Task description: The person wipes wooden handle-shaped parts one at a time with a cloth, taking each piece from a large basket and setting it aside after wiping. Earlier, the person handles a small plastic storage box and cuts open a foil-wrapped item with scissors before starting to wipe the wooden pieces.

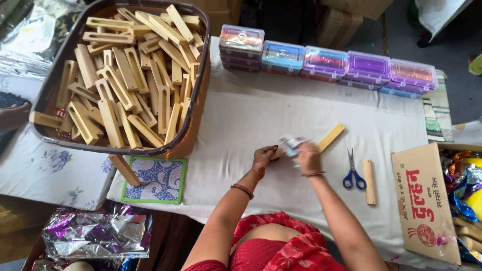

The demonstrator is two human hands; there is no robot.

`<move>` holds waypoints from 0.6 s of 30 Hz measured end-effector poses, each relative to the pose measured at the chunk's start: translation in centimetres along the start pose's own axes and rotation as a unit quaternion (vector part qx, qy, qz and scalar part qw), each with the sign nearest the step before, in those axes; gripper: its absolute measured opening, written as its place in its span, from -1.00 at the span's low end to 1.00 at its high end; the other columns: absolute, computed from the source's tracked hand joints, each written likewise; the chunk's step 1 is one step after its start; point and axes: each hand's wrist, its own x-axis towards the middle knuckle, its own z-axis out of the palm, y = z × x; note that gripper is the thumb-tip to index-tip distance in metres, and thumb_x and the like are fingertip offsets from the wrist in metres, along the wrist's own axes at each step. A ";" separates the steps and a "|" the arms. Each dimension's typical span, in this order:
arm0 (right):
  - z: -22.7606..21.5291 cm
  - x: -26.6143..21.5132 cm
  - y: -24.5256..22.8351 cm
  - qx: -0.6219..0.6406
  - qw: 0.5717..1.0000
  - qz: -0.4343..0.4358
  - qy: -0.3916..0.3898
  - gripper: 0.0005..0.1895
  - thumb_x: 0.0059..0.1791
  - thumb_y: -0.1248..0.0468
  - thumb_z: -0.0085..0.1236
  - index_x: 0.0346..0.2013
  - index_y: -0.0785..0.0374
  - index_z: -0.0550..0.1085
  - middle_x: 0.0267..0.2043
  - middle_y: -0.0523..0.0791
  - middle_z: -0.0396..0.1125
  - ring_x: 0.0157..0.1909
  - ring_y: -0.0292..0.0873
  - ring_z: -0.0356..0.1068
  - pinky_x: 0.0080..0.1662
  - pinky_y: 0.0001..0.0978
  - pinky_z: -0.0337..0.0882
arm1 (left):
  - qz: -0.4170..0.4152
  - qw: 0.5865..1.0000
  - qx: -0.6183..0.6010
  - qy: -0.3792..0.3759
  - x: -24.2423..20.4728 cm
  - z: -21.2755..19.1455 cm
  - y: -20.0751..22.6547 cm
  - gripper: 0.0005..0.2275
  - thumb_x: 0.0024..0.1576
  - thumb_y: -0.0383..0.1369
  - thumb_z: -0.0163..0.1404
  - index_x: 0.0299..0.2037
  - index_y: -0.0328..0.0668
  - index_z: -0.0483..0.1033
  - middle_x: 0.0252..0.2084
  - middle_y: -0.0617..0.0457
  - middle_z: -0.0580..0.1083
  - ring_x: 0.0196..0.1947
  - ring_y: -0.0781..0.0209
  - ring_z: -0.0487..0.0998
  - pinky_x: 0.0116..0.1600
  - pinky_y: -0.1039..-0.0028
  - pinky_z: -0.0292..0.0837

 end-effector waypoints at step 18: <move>-3.3 3.1 4.9 -0.063 0.899 0.432 -0.004 -0.17 -0.34 0.14 0.46 0.21 0.17 0.41 0.18 0.01 0.40 0.20 0.07 0.39 0.20 -0.10 0.39 | 0.314 0.625 0.714 -0.041 -6.8 -0.2 4.8 -0.54 0.14 -0.10 0.12 0.19 -0.13 0.44 0.19 -0.03 0.42 0.28 0.04 0.32 0.36 0.14 0.13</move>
